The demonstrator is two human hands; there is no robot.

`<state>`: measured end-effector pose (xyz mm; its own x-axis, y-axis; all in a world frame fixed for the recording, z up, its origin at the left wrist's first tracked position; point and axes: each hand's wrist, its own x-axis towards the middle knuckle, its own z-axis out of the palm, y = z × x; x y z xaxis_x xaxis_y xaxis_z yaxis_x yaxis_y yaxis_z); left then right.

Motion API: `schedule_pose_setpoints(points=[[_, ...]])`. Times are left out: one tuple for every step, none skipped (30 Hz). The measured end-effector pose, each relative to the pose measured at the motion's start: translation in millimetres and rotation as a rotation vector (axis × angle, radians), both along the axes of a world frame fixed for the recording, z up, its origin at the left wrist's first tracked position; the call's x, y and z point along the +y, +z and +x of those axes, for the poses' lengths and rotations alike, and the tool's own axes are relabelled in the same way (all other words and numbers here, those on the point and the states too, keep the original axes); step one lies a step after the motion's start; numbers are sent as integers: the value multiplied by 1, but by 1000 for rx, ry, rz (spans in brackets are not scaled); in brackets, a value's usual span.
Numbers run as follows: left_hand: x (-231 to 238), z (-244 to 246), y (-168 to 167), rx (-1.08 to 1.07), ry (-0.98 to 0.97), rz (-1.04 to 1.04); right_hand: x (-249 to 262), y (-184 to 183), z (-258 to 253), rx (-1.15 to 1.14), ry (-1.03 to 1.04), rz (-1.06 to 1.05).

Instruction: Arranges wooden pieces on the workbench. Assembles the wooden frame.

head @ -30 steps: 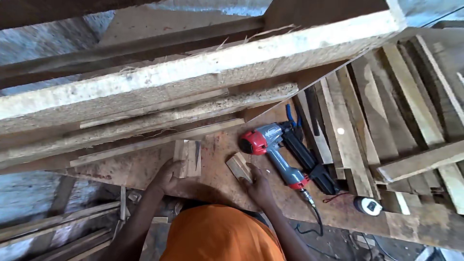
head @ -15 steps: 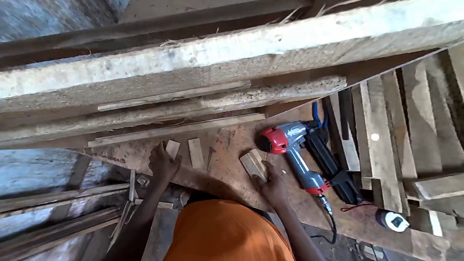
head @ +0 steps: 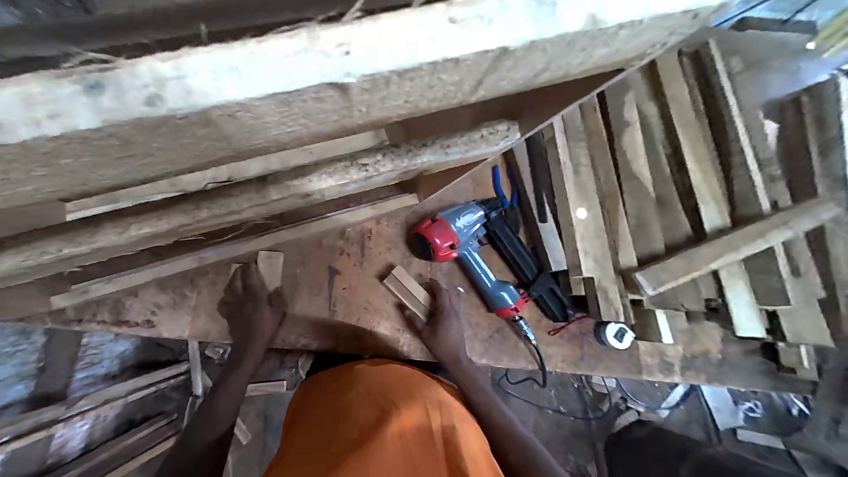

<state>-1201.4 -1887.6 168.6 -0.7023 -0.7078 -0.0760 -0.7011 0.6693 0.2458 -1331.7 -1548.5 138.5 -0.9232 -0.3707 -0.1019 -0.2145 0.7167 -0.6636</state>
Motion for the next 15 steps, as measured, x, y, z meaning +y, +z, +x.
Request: schedule_pose_setpoints(points=[[-2,2,-1,31,-18,-18,2,-2,0,-16,-11,-50],[2,0,0,57,-45,-15,3,-4,0,-36,-32,-103],[10,-4,4,67,-86,13,5,-6,-1,-63,-60,-152],[22,-12,10,58,-138,81,6,-8,-6,-97,-93,-191],[38,-22,13,52,-200,169,7,-7,-11,-148,-115,-213],[55,-33,13,64,-261,274,8,-6,-16,-196,-132,-216],[74,-45,11,82,-305,397,9,-6,-22,-231,-147,-212],[92,-57,9,87,-335,496,10,-7,-27,-240,-162,-206],[109,-70,8,90,-354,550,12,-8,-33,-235,-174,-213],[124,-82,8,87,-368,563,14,-8,-36,-213,-200,-237],[137,-92,8,76,-386,547,16,-7,-38,-189,-228,-275],[148,-101,8,66,-406,509,20,-1,-38,-173,-243,-311],[156,-109,8,71,-419,473,25,9,-36,-165,-236,-341],[162,-114,9,94,-416,454,32,20,-34,-169,-210,-373],[166,-117,14,120,-400,453,40,31,-30,-176,-185,-423]])
